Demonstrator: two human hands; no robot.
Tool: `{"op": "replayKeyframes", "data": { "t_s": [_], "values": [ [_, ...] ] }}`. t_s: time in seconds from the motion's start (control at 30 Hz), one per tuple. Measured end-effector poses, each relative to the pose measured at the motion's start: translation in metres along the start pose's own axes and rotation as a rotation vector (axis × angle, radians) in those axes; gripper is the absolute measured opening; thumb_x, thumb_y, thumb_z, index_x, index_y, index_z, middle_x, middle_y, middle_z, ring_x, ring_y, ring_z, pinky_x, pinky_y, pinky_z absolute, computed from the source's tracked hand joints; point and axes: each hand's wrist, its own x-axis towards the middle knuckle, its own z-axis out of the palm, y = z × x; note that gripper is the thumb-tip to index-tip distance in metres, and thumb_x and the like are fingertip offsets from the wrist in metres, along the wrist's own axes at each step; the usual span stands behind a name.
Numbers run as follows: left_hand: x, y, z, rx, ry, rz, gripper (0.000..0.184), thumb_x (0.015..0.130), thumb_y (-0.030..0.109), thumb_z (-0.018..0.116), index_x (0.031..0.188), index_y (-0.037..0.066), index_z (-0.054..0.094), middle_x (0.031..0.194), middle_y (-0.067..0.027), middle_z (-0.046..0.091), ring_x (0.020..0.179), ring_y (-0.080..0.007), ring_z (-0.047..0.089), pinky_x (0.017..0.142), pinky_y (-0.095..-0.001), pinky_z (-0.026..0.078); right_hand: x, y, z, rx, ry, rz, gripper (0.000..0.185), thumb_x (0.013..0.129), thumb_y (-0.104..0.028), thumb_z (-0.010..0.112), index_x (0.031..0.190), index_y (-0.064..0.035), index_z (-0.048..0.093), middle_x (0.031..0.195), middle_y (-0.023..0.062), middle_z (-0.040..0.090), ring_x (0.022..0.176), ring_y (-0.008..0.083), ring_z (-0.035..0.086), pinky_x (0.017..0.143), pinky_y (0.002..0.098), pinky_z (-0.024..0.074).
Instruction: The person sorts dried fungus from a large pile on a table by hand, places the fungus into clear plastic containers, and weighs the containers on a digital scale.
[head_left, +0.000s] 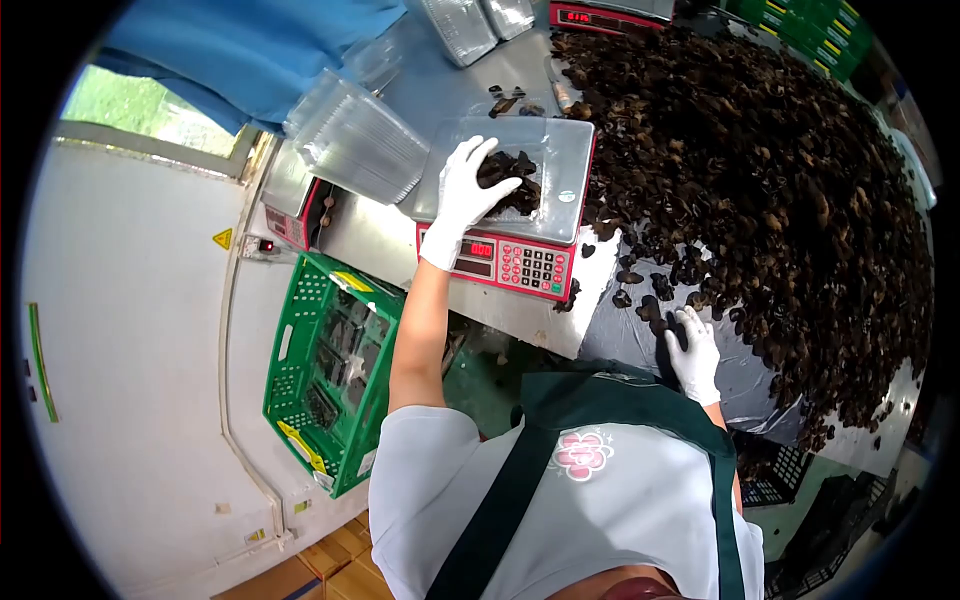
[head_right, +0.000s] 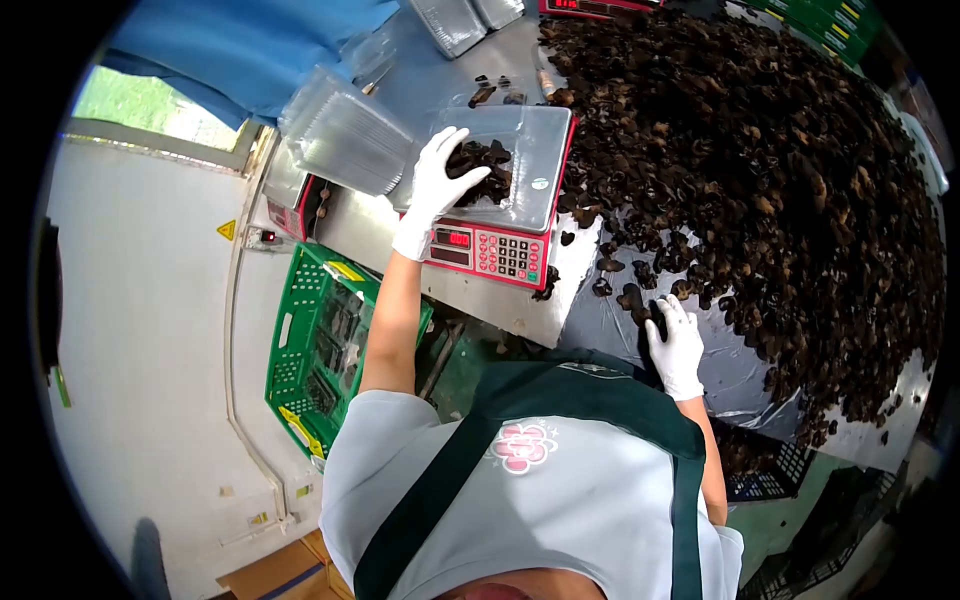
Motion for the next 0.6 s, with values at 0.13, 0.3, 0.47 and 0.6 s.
{"op": "replayKeyframes", "data": {
  "t_s": [0.13, 0.3, 0.47, 0.6],
  "values": [
    [0.001, -0.003, -0.020, -0.417, 0.190, -0.096, 0.045, 0.080, 0.026, 0.074, 0.119, 0.009, 0.061, 0.129, -0.0132, 0.054, 0.121, -0.0270, 0.049, 0.102, -0.0377, 0.040, -0.005, -0.019, 0.013, -0.125, -0.170, 0.109, 0.068, 0.070, -0.028, 0.077, 0.129, -0.0080, 0.050, 0.133, 0.0113, 0.051, 0.107, 0.0310, 0.054, 0.086, 0.0361, 0.0503],
    [-0.010, -0.033, -0.039, -0.656, 0.375, -0.357, 0.027, 0.087, 0.014, 0.067, 0.112, 0.003, 0.063, 0.113, -0.0099, 0.063, 0.101, -0.0170, 0.060, 0.091, -0.0299, 0.046, -0.005, -0.025, 0.041, -0.084, -0.069, 0.125, 0.071, 0.072, -0.019, 0.076, 0.135, -0.0093, 0.043, 0.136, 0.0125, 0.048, 0.108, 0.0308, 0.055, 0.087, 0.0363, 0.0500],
    [-0.029, -0.055, -0.055, -0.728, 0.281, -0.501, 0.025, 0.087, 0.011, 0.066, 0.110, 0.001, 0.065, 0.105, -0.0070, 0.066, 0.096, -0.0135, 0.060, 0.090, -0.0272, 0.046, 0.015, -0.040, 0.052, -0.039, -0.017, 0.190, 0.074, 0.075, -0.019, 0.076, 0.138, -0.0106, 0.040, 0.137, 0.0149, 0.047, 0.114, 0.0316, 0.053, 0.092, 0.0362, 0.0473],
    [-0.044, -0.082, -0.055, -0.830, 0.193, -0.576, 0.025, 0.087, 0.012, 0.066, 0.110, 0.002, 0.066, 0.103, -0.0057, 0.067, 0.094, -0.0117, 0.060, 0.088, -0.0255, 0.045, 0.030, -0.052, 0.060, -0.172, -0.074, 0.115, 0.065, 0.075, -0.026, 0.074, 0.133, -0.0150, 0.046, 0.137, 0.0119, 0.047, 0.105, 0.0309, 0.054, 0.081, 0.0373, 0.0524]
  ]
}}
